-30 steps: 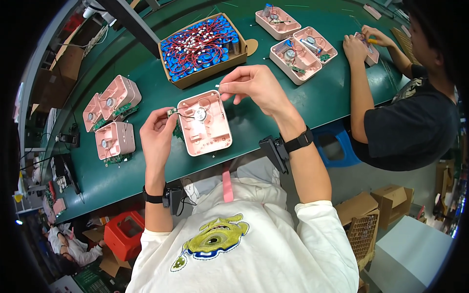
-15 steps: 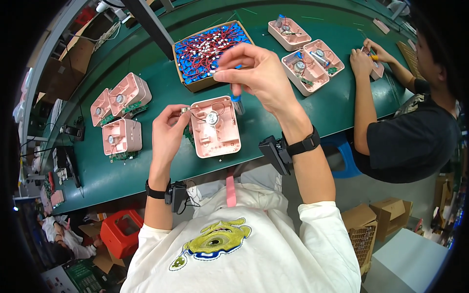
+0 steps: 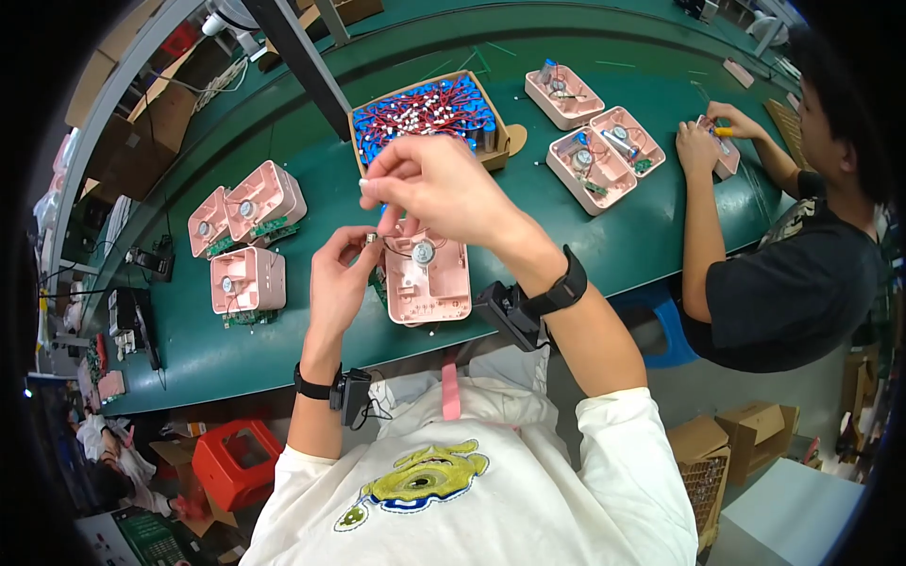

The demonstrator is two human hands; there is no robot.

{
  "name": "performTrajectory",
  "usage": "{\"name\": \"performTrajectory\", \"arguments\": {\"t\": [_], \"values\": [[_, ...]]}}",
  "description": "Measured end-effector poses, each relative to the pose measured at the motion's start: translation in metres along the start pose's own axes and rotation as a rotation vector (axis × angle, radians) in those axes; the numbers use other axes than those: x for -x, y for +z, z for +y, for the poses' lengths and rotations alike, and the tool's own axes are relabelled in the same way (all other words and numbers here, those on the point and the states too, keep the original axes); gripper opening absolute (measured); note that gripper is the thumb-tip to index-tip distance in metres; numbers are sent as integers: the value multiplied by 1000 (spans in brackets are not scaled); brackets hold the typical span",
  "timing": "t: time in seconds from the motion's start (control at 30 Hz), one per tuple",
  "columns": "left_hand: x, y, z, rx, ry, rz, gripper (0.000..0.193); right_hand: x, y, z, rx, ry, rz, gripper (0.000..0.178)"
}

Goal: The worker is assembling small electronic components into plastic holders on a factory production line.

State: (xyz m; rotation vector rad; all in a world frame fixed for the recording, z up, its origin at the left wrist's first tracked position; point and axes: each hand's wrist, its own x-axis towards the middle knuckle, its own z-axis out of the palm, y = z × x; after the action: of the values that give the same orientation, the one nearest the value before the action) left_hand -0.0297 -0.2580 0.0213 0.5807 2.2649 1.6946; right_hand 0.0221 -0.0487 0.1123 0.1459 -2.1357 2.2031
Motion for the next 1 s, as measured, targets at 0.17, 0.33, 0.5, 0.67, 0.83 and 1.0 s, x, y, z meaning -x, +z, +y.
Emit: {"name": "performTrajectory", "arguments": {"t": [0.17, 0.33, 0.5, 0.67, 0.83, 1.0], "values": [[-6, 0, -2, 18, 33, 7, 20, 5, -2, -6, 41, -55, 23, 16], [0, 1, -1, 7, 29, -14, 21, 6, -2, -11, 22, 32, 19, 17], [5, 3, 8, 6, 36, -33, 22, 7, -15, -6, -54, -65, 13, 21], [8, 2, 13, -6, 18, -55, 24, 1, -11, -1, -125, -75, -38, 25], [6, 2, 10, 44, 29, -68, 24, 1, -15, 3, -172, -15, -86, 28], [6, 0, 16, -11, 10, -69, 25, -3, -12, 1, -180, -38, -116, 29]]}}
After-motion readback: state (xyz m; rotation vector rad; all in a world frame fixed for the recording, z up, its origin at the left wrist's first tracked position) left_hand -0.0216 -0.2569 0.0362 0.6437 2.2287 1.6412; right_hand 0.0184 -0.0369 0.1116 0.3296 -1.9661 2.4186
